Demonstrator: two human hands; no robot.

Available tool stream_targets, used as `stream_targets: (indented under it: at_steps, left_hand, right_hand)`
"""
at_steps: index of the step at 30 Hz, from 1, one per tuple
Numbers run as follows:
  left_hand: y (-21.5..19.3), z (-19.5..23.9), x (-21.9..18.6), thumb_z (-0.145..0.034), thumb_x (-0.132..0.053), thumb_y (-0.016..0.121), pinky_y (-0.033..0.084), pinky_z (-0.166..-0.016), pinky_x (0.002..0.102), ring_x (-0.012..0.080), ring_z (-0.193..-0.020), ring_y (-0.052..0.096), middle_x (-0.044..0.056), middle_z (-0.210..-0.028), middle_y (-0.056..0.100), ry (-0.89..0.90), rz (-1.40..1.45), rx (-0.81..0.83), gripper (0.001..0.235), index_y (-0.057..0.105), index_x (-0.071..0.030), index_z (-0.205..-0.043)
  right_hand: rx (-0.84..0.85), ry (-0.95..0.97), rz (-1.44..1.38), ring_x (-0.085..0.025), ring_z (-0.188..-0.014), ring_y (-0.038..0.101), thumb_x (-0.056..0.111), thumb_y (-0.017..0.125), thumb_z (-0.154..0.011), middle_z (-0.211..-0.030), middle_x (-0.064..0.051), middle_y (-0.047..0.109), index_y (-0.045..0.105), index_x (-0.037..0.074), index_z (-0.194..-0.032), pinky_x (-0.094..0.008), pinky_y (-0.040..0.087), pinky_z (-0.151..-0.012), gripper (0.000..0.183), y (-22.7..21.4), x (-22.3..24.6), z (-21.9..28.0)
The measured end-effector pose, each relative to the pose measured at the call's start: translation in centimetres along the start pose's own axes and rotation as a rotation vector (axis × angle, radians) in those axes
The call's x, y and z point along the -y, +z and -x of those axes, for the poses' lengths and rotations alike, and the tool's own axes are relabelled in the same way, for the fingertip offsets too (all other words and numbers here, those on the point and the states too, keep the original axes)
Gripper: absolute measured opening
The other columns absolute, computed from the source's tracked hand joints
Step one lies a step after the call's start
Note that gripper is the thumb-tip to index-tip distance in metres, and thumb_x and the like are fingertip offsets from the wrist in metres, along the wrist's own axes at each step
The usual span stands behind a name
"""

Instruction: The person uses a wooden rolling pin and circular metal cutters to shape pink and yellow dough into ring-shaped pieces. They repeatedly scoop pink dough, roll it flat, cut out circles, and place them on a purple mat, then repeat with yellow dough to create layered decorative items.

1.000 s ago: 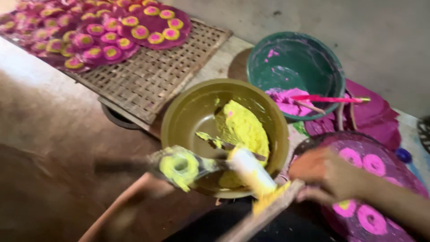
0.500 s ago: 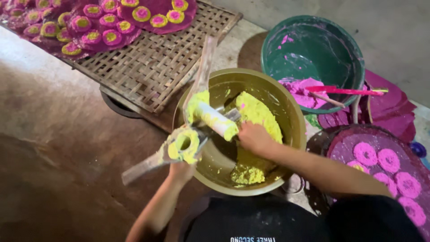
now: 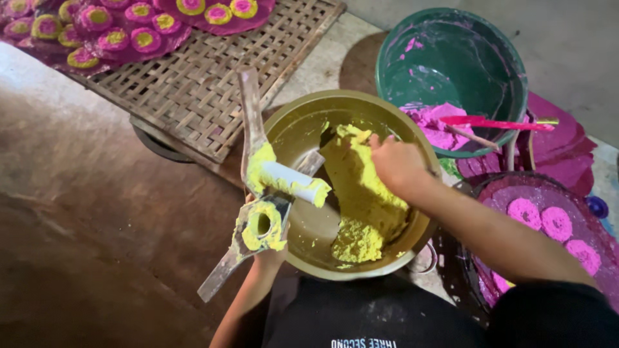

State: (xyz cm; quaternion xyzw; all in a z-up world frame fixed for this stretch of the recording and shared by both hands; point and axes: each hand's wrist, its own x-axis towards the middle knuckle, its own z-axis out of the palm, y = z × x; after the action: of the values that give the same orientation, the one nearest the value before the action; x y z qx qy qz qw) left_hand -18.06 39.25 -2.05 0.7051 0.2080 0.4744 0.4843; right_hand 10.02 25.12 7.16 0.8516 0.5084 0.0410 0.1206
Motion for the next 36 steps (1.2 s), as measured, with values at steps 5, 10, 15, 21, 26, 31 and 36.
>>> stream_targets:
  at_steps: [5,10,15,21,26,31,36]
  left_hand:
    - [0.3,-0.6,-0.4,-0.088,-0.014,0.072,0.046,-0.102,0.04,0.0235,-0.103,0.063,0.006,-0.109,0.068,-0.103,0.095,-0.026,0.052,0.048,-0.001,-0.133]
    - [0.1,-0.8,-0.4,-0.088,-0.008,0.068,0.045,-0.109,0.042,0.0283,-0.114,0.06,0.01,-0.115,0.066,0.177,-0.127,-0.008,0.03,0.063,-0.003,-0.117]
    - [0.5,-2.1,-2.0,-0.089,-0.005,0.068,0.048,-0.106,0.039,0.0261,-0.109,0.063,0.007,-0.114,0.067,0.133,-0.061,-0.05,0.03,0.063,-0.002,-0.118]
    - [0.5,-6.4,-4.7,-0.089,-0.019,0.077,0.056,-0.083,0.032,0.0238,-0.099,0.066,0.01,-0.115,0.066,-0.036,-0.078,0.051,0.052,0.057,-0.005,-0.136]
    - [0.7,-8.7,-7.7,-0.067,-0.034,0.089,0.059,-0.082,0.034,0.0243,-0.096,0.071,0.011,-0.114,0.068,-0.098,-0.518,0.386,0.092,0.051,-0.013,-0.148]
    - [6.1,-6.8,-7.8,-0.083,-0.024,0.079,0.054,-0.097,0.039,0.0312,-0.118,0.065,0.015,-0.138,0.063,0.192,-0.48,0.685,0.06,0.056,-0.011,-0.137]
    - [6.9,-4.9,-7.0,-0.069,-0.005,0.066,0.054,-0.093,0.041,0.032,-0.112,0.066,0.015,-0.122,0.069,0.019,-0.428,0.822,0.062,0.062,-0.009,-0.131]
  right_hand:
    - [-0.106,-0.102,0.03,-0.026,-0.064,0.071,0.01,0.063,-0.082,-0.078,-0.015,0.068,0.062,-0.008,-0.124,-0.037,0.056,-0.048,0.045,6.4,4.7,-1.6]
    - [-0.071,-0.111,0.135,-0.023,-0.067,0.071,0.012,0.064,-0.082,-0.079,-0.013,0.068,0.064,-0.01,-0.116,-0.034,0.056,-0.048,0.04,10.1,7.2,-0.5]
    - [0.033,-0.251,0.011,-0.024,-0.069,0.071,0.009,0.064,-0.082,-0.076,-0.013,0.069,0.066,-0.009,-0.116,-0.037,0.057,-0.05,0.038,5.6,6.4,5.1]
    - [0.651,-0.216,-0.58,-0.022,-0.095,0.076,0.027,0.067,-0.093,-0.111,-0.008,0.078,0.076,0.024,-0.125,-0.038,0.058,-0.088,0.033,-4.8,-4.4,6.6]
    - [0.546,-0.185,-0.839,-0.017,-0.097,0.076,0.03,0.064,-0.092,-0.111,-0.002,0.083,0.072,0.024,-0.129,-0.035,0.061,-0.086,0.038,-15.8,-8.6,8.1]
    - [0.523,-0.198,-0.061,-0.027,-0.093,0.073,0.032,0.056,-0.098,-0.097,-0.006,0.073,0.069,0.026,-0.124,-0.042,0.057,-0.08,0.03,-20.4,-1.4,7.5]
    - [-0.121,-0.604,0.136,-0.026,-0.072,0.071,0.019,0.061,-0.078,-0.086,-0.01,0.068,0.066,0.004,-0.108,-0.037,0.057,-0.056,0.033,-16.0,2.9,11.7]
